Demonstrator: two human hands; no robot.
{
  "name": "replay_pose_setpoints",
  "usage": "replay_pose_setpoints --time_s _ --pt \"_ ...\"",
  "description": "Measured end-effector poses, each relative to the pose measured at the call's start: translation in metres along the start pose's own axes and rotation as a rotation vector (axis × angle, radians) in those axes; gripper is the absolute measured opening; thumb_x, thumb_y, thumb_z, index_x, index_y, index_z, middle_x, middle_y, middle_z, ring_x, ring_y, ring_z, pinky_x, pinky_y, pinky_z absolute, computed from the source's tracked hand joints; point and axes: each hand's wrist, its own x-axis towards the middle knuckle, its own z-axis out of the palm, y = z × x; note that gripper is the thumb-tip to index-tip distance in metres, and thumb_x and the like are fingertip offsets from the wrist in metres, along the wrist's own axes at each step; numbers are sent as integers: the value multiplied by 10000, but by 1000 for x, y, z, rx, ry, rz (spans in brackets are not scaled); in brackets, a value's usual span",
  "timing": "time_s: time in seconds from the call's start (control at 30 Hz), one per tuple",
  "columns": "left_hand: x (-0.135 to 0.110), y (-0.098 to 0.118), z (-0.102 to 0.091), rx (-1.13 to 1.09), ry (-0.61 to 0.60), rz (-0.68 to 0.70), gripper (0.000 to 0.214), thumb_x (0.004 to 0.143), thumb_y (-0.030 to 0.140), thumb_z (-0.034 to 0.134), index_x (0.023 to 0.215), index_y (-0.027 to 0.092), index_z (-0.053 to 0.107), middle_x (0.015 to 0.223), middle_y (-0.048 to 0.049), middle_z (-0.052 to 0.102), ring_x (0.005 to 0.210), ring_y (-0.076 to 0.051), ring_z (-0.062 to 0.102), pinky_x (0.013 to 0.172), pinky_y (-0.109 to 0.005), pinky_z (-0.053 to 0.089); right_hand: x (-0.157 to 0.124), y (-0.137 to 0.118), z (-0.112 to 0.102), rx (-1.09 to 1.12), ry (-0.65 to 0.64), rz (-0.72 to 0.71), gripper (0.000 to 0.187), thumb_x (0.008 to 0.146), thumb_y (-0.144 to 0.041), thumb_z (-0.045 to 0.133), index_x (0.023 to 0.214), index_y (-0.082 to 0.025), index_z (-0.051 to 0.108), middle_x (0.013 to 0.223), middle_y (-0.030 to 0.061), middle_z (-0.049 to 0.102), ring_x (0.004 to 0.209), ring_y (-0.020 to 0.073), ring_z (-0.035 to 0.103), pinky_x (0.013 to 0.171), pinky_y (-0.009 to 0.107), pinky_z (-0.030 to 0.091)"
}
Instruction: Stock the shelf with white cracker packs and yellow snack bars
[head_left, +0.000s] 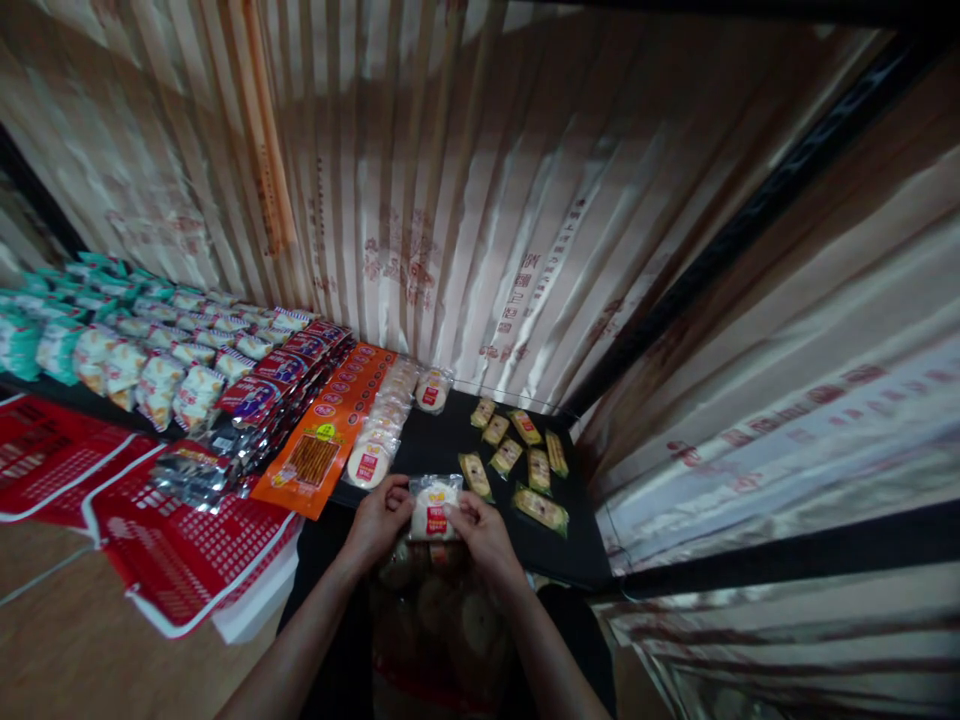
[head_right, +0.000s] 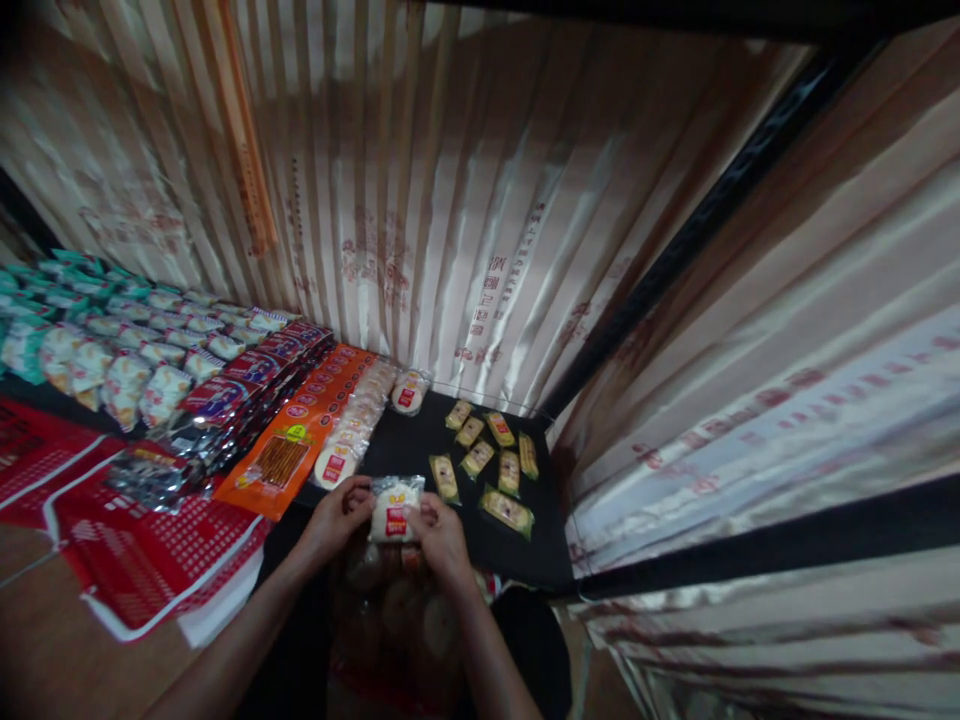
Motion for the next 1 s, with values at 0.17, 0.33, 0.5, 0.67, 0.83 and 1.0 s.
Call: replay_pose_setpoints --time_s 0.17,0.33,0.5,0.67,0.83,1.0 --pt "11 6 16 104 128 53 382 758 281 491 1107 126 514 981 -83 631 787 -141 598 705 -272 501 26 3 3 40 148 42 391 596 -495 666 835 -187 631 731 45 695 631 202 643 491 270 478" --pt "25 2 36 380 276 263 390 810 217 390 1165 119 516 1167 -136 583 1109 -218 532 968 -382 428 52 -1 5 -3 157 -8 313 683 -461 597 850 -197 618 785 44 699 665 191 657 564 295 525" --pt "45 -10 53 547 340 375 439 814 157 352 1223 85 491 1301 -165 493 1226 -240 442 1051 -407 362 78 -6 6 -13 188 -6 198 726 -365 553 826 -196 581 764 34 691 682 175 657 591 274 528" --pt "65 -13 63 617 354 452 545 780 63 319 1316 96 408 1399 -145 402 1323 -245 320 1087 -438 316 105 -8 9 -37 230 -7 180 714 -346 550 803 -193 577 735 26 675 651 161 640 575 255 517" --pt "87 -16 68 687 283 474 583 762 39 324 1342 76 372 1429 -156 355 1368 -251 209 1107 -457 287 134 -9 9 -236 313 -67 242 726 -381 527 812 -171 611 725 43 673 639 171 634 557 256 504" --pt "106 -17 67 713 283 483 661 737 14 337 1389 109 291 1452 -133 318 1378 -252 142 1105 -488 285 159 -14 9 -492 330 -100 225 782 -329 489 848 -177 642 760 42 694 663 158 651 600 230 492"
